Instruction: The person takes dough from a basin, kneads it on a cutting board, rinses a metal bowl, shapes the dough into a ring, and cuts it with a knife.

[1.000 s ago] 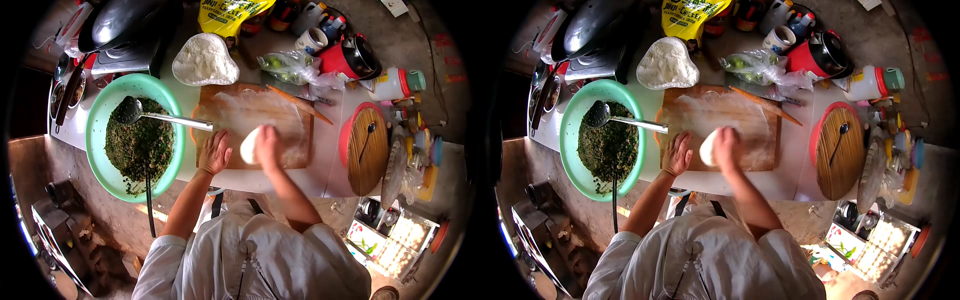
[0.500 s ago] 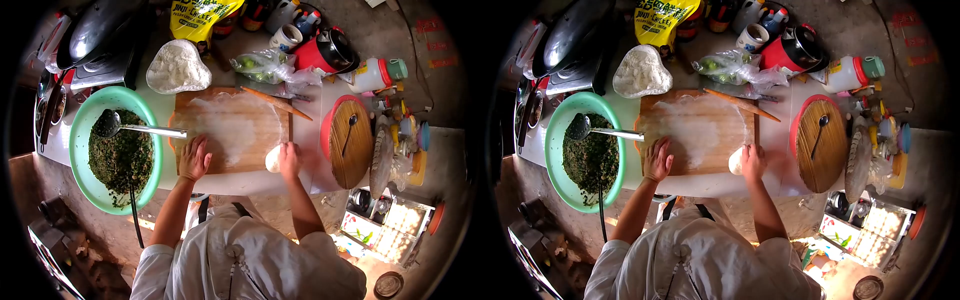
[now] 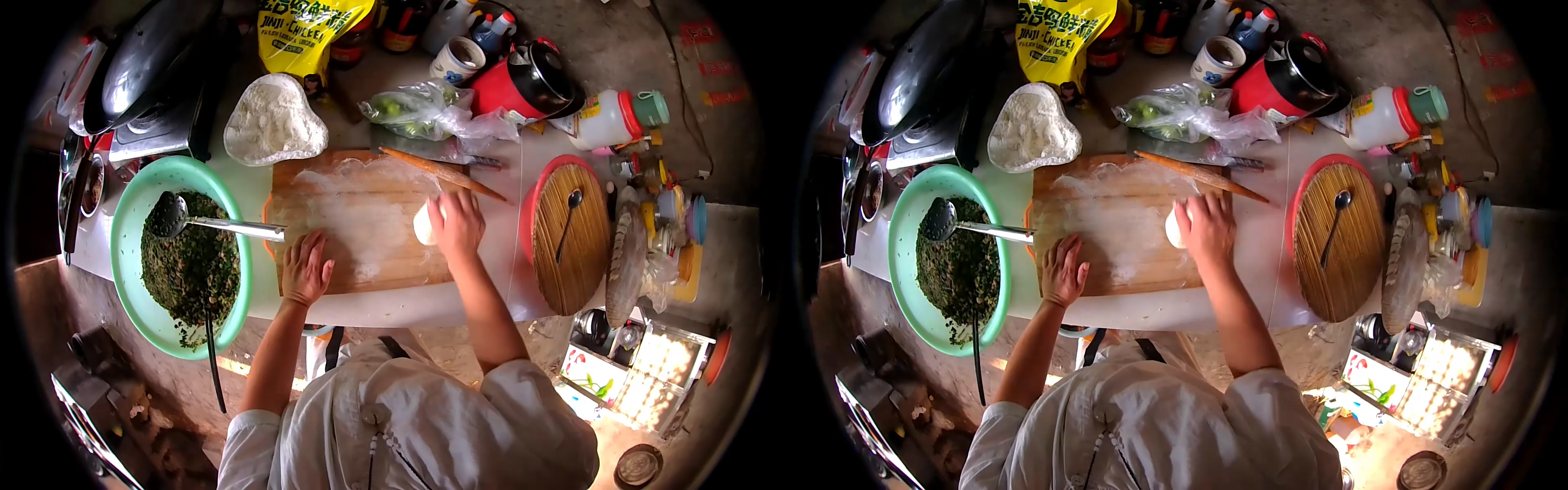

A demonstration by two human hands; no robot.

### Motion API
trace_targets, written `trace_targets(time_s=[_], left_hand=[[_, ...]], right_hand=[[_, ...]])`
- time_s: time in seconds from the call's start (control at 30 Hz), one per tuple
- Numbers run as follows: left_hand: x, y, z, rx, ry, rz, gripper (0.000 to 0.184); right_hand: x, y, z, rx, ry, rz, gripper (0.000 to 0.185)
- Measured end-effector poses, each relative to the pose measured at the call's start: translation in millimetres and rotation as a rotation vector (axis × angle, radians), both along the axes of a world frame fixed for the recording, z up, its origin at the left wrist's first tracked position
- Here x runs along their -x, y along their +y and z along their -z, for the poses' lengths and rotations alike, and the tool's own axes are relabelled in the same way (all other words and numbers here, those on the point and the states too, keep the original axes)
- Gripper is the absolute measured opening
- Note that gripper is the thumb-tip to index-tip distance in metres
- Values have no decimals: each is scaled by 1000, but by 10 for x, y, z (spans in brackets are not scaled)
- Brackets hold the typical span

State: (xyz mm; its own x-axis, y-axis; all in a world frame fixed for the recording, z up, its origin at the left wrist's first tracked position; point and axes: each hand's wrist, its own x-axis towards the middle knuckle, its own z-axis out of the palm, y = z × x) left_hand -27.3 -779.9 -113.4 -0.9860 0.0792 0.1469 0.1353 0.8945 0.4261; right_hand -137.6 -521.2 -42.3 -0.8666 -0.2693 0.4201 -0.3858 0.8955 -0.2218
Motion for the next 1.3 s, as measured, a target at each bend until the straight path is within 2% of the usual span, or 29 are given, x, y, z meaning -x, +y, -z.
trace_targets(time_s=[0.07,0.13,0.17,0.2,0.27,0.3,0.33,0.37,0.43,0.5,0.53,0.6,0.63,0.67,0.73,0.77,0.8,0.87,0.9,0.97,1.0,1.03,1.13,1.23,1.3], left_hand=[[0,1,-10,5,7,-2,41],[16,-4,-25,1,18,7,41],[30,-2,-24,-1,27,4,41],[13,-4,-23,6,29,7,41],[20,-3,-21,13,34,8,41],[25,-3,-28,13,35,5,42],[-1,-10,-32,11,29,0,42],[10,-4,-29,11,29,0,42],[6,-12,-31,0,35,3,42],[5,-8,-23,7,34,6,43],[10,-11,-25,11,36,4,43],[19,1,-34,4,40,5,44],[11,-13,-40,-5,41,6,44],[18,-4,-46,-5,42,6,44],[7,-22,-57,-25,37,8,44],[26,-13,-57,-24,38,8,44],[27,-11,-59,-29,38,8,44],[10,-19,-57,-33,40,9,44],[6,-18,-49,-24,43,8,44],[3,-13,-53,-13,51,10,44],[-3,-9,-56,-7,53,6,44],[14,-19,-62,0,56,7,43],[21,-19,-71,-27,51,10,43],[23,-20,-71,-42,44,11,42],[17,-17,-87,-37,52,15,42]], right_hand=[[-320,47,254,-54,-88,-56,18],[-363,66,199,-7,-161,-75,16],[-312,173,298,141,-325,-57,12],[-289,295,413,140,-324,-56,12],[-233,490,597,475,-708,-96,18],[-264,505,558,354,-690,-176,27],[-379,378,476,-43,-548,-161,34],[-404,388,606,-159,-439,-134,38],[-404,201,489,-271,-338,-103,43],[-283,-27,230,1,-221,78,50],[-209,-64,315,-1,-217,76,50],[-68,-83,550,882,-559,245,50],[31,153,362,1690,-1123,170,52],[33,143,335,1736,-1126,182,49],[-18,278,285,741,-779,102,49],[-40,280,321,717,-661,89,45],[-97,258,355,716,-664,88,45],[-208,200,444,518,-454,326,40],[-236,-13,254,541,-694,497,34],[-502,-162,703,230,-364,323,25],[-573,-254,674,207,-390,245,18],[-728,-344,416,82,-268,-9,16],[-863,-269,431,36,-125,-58,19],[-693,-187,502,47,-254,59,22],[-548,-274,527,33,-432,275,26]])
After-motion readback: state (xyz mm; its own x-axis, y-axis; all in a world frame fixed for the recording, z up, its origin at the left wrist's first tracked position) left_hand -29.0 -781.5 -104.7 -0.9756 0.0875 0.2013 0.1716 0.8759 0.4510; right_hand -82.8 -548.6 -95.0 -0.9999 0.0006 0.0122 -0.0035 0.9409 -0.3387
